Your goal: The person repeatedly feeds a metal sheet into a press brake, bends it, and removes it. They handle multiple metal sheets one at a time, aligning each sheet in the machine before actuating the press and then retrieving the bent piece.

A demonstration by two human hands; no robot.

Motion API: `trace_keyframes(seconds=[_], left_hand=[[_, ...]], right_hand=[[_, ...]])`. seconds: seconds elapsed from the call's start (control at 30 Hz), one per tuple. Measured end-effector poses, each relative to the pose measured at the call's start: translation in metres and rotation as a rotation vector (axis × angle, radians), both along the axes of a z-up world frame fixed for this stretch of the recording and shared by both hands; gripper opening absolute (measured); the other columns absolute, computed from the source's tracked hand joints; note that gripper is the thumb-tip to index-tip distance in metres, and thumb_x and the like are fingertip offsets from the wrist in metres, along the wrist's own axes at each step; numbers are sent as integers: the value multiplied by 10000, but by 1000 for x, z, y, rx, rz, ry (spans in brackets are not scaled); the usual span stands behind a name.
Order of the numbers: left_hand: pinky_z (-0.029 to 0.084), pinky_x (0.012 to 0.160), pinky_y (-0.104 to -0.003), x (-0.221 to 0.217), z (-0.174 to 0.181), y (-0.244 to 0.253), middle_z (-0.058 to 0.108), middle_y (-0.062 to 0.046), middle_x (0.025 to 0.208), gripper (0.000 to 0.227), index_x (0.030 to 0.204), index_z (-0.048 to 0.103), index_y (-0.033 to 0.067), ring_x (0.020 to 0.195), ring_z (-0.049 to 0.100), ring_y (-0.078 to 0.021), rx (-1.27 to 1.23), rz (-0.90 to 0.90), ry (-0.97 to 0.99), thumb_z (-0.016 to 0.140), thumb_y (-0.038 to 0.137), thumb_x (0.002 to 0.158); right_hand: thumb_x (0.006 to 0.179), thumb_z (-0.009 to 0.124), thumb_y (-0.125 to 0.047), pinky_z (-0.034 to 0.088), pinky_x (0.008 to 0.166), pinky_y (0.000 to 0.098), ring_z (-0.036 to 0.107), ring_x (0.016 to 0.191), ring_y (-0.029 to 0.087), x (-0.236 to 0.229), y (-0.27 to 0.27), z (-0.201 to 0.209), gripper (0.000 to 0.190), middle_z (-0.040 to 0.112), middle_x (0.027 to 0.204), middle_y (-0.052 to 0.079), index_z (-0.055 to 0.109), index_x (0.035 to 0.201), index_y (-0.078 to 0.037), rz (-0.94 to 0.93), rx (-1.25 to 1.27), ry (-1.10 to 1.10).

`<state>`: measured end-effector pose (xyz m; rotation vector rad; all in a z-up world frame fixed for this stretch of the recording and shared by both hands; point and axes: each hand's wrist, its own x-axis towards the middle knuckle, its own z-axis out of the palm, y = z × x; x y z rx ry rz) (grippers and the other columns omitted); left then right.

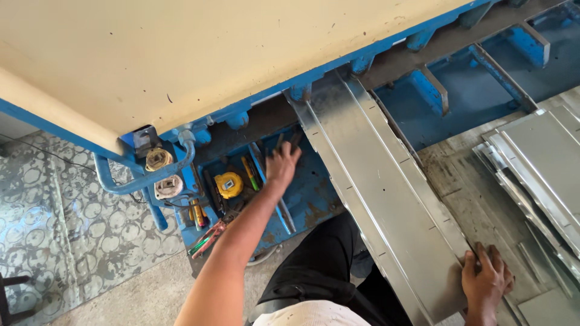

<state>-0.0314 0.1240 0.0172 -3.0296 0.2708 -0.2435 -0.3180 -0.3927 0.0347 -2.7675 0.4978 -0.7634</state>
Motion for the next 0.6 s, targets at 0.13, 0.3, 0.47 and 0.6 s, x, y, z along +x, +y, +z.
trace_keyframes(seconds=[0.13,0.3,0.47,0.6], left_hand=[[603,630,-437,16,-8,-3,488,-141,1310,493,1479,523,215,933,663,-351,-67,210,14,592,128,999],[548,808,-535,10,-15,-20,447,-136,1401,778,1624,345,86,1175,538,-350,-22,267,-2,645,219,919],[244,1056,-785,5,-16,-30,296,-131,1579,720,1547,290,92,1402,320,-399,-74,228,66,563,433,975],[242,1126,-760,-11,14,-32,310,-129,1590,757,1596,284,95,1439,344,-369,-135,99,-99,531,458,980]], right_hand=[[1074,659,-439,331,1202,514,528,1343,328,-2,-2,0,330,610,1502,71,696,1354,-268,3,15,15],[1072,654,-435,351,1206,532,525,1382,348,-4,-3,-3,340,599,1509,79,685,1368,-270,20,60,-4],[1036,686,-413,371,1191,546,556,1367,340,-5,0,-5,350,630,1489,75,709,1344,-251,-44,-48,48],[1083,654,-408,420,1137,520,563,1309,348,-18,-2,-3,389,593,1499,102,667,1397,-179,-17,63,-8]])
